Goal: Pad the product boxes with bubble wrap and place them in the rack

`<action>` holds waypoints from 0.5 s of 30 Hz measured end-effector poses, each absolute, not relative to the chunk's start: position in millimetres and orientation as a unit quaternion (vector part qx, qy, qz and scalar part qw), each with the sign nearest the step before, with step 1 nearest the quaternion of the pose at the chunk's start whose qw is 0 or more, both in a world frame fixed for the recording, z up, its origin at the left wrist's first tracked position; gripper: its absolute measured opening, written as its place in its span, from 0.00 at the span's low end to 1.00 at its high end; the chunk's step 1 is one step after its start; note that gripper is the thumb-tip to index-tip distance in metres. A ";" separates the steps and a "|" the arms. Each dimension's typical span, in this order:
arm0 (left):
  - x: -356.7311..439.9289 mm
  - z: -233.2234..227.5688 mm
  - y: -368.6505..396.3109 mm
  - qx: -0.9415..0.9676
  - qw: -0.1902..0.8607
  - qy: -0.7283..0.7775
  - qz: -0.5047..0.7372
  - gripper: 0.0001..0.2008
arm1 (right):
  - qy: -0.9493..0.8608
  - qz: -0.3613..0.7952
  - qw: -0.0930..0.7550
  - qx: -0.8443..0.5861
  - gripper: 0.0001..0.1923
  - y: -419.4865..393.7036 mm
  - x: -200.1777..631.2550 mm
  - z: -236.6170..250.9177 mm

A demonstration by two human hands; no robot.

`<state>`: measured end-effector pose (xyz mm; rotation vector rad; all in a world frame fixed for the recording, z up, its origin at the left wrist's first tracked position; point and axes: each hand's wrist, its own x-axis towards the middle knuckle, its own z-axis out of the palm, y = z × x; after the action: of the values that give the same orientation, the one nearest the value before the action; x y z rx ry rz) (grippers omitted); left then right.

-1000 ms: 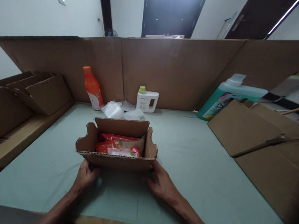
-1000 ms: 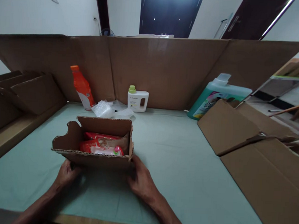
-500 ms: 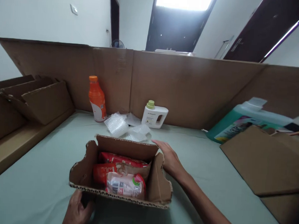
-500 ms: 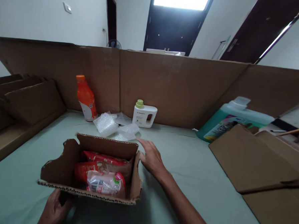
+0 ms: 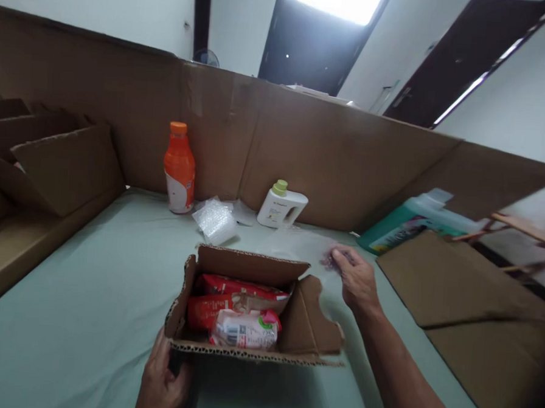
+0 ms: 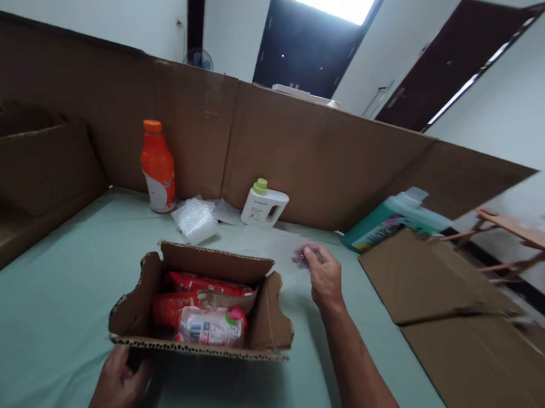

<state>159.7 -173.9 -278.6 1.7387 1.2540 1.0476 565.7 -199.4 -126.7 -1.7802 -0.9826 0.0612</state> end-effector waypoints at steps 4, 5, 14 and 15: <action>159.4 -258.4 -172.6 0.665 0.386 0.497 0.402 0.14 | -0.327 0.028 0.509 -0.796 0.19 -275.7 576.4 -140.1; 158.7 -255.0 -172.3 0.664 0.392 0.497 0.398 0.15 | -0.309 0.021 0.499 -0.810 0.18 -291.0 580.4 -144.1; 156.8 -238.5 -171.6 0.658 0.425 0.490 0.383 0.19 | -0.341 -0.142 0.445 -0.816 0.14 -349.0 520.4 -141.3; 158.3 -236.7 -170.7 0.661 0.422 0.477 0.397 0.20 | -0.400 -0.147 0.435 -0.793 0.13 -342.8 501.1 -140.3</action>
<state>158.3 -170.7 -236.7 1.6540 1.1954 0.9941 501.1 -342.8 -140.3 -1.9743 -0.9955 -0.3648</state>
